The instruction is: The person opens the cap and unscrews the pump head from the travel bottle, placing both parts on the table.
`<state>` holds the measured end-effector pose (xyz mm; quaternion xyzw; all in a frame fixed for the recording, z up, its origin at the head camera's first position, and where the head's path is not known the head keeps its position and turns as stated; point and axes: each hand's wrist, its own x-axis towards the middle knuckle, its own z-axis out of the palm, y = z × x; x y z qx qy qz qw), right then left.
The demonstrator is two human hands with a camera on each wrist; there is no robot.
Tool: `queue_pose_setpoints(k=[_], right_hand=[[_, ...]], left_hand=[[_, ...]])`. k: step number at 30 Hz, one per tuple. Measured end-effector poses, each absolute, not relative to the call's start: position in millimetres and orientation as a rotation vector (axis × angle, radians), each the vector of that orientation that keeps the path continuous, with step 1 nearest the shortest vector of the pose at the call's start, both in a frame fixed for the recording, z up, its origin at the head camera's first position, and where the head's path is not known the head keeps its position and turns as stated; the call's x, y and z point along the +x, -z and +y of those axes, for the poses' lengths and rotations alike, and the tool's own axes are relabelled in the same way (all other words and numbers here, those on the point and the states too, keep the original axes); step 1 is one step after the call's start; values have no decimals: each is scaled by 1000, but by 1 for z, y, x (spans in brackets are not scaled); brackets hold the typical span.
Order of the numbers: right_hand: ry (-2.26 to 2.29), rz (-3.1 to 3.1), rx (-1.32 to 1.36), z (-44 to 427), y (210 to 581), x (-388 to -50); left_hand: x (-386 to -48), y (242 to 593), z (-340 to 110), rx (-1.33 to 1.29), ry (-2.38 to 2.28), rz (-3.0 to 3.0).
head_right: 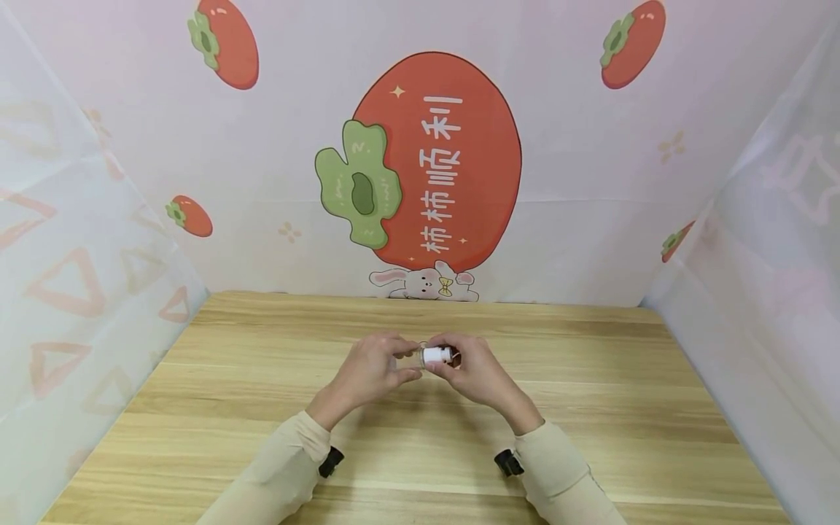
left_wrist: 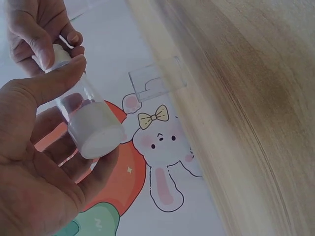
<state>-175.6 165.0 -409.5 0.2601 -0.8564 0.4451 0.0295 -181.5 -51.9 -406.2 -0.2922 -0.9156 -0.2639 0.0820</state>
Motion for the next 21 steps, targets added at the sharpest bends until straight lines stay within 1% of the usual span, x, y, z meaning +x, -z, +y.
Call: queue_pose_setpoints(k=[13,21], right_hand=[[-1456,-2598,870,166,408,-174],[-1495,-2559,863,164,407,-175]], left_hand=[[-183,405,-53,-843,965,-2800],[-183,404,-53,-852,993,-2807]])
